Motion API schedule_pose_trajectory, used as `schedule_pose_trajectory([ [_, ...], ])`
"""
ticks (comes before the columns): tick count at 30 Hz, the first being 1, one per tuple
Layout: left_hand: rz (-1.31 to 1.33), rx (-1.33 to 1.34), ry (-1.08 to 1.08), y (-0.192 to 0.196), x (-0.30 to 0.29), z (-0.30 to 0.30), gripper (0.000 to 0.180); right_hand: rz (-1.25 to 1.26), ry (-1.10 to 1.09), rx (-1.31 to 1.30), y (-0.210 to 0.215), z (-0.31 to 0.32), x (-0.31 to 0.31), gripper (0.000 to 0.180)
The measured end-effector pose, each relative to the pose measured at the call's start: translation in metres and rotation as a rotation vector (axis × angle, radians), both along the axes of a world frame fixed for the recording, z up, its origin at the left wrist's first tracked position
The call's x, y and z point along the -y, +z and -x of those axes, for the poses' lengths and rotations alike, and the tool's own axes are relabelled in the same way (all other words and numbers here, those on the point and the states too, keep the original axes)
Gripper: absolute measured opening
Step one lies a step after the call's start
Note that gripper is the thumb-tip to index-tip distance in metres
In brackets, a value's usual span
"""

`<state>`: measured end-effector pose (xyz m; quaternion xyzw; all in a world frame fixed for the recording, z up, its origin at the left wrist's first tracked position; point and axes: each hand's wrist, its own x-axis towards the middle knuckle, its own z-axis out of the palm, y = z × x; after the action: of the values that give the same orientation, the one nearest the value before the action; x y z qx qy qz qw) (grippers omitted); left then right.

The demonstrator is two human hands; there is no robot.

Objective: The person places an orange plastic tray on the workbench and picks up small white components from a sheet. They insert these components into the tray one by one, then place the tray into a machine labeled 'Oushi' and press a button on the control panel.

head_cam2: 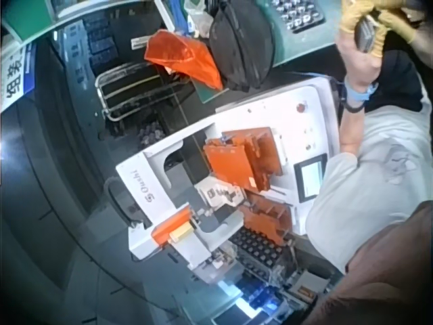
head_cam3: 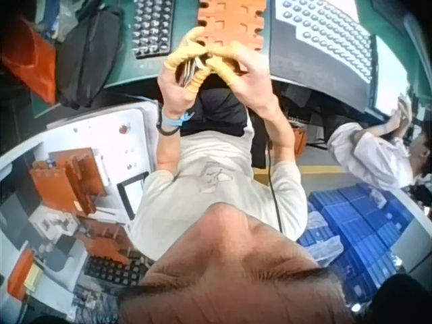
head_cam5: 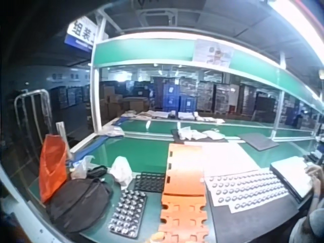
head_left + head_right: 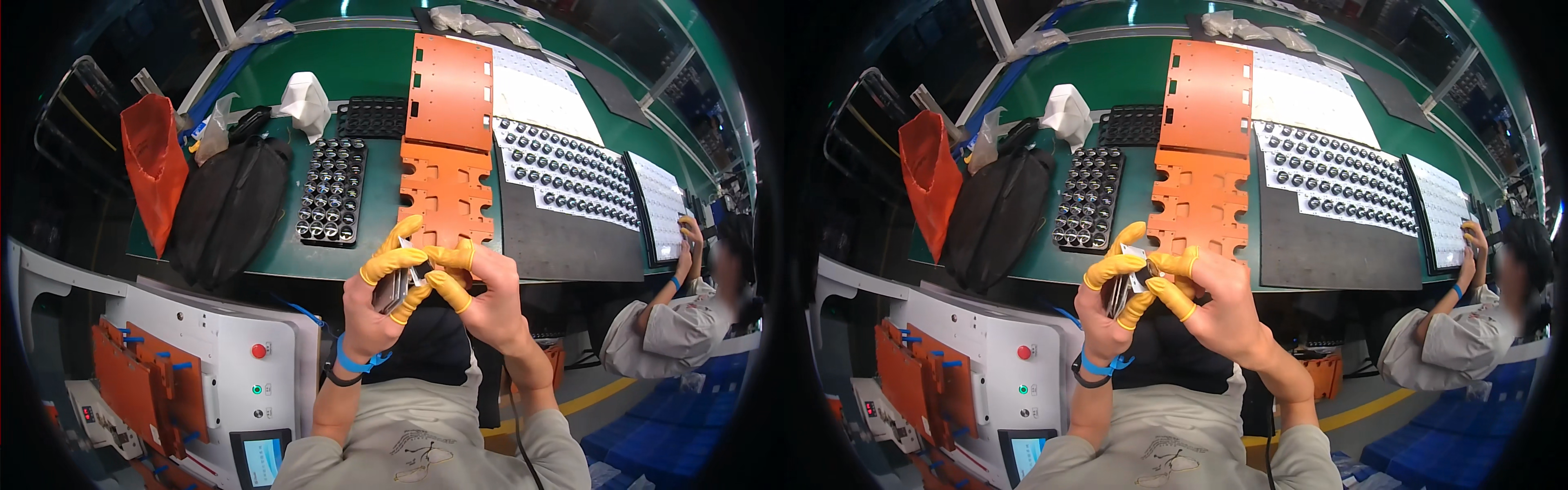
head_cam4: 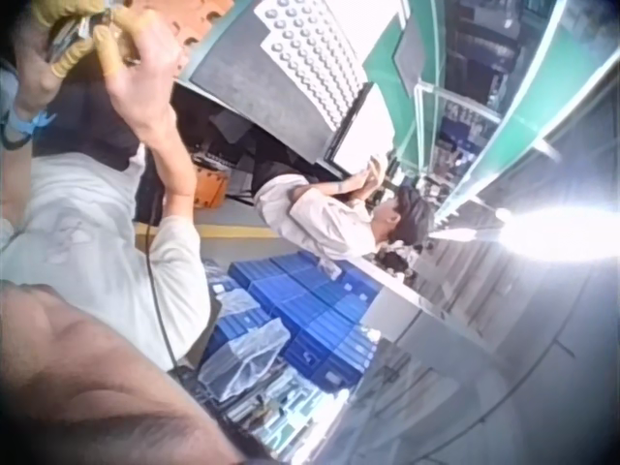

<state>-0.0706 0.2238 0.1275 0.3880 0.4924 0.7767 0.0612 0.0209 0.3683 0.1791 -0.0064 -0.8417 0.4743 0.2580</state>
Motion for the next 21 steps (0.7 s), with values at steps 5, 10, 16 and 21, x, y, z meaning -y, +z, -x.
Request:
schedule_pose_trajectory([
  [5,-0.002,0.058,-0.028,-0.001,-0.001,-0.002,0.039,-0.229,0.060,-0.135,-0.003,0.003,-0.012,0.032],
  [10,-0.043,0.137,-0.072,-0.006,-0.002,-0.002,0.041,-0.409,0.077,-0.148,-0.006,0.003,-0.018,0.039],
  [16,0.068,0.370,-0.055,0.002,-0.017,-0.005,0.034,-0.589,-0.154,-0.057,-0.024,0.004,-0.006,0.041],
  [21,0.273,0.403,0.003,-0.007,-0.041,-0.009,0.033,-0.620,-0.386,-0.057,-0.045,0.010,-0.010,0.019],
])
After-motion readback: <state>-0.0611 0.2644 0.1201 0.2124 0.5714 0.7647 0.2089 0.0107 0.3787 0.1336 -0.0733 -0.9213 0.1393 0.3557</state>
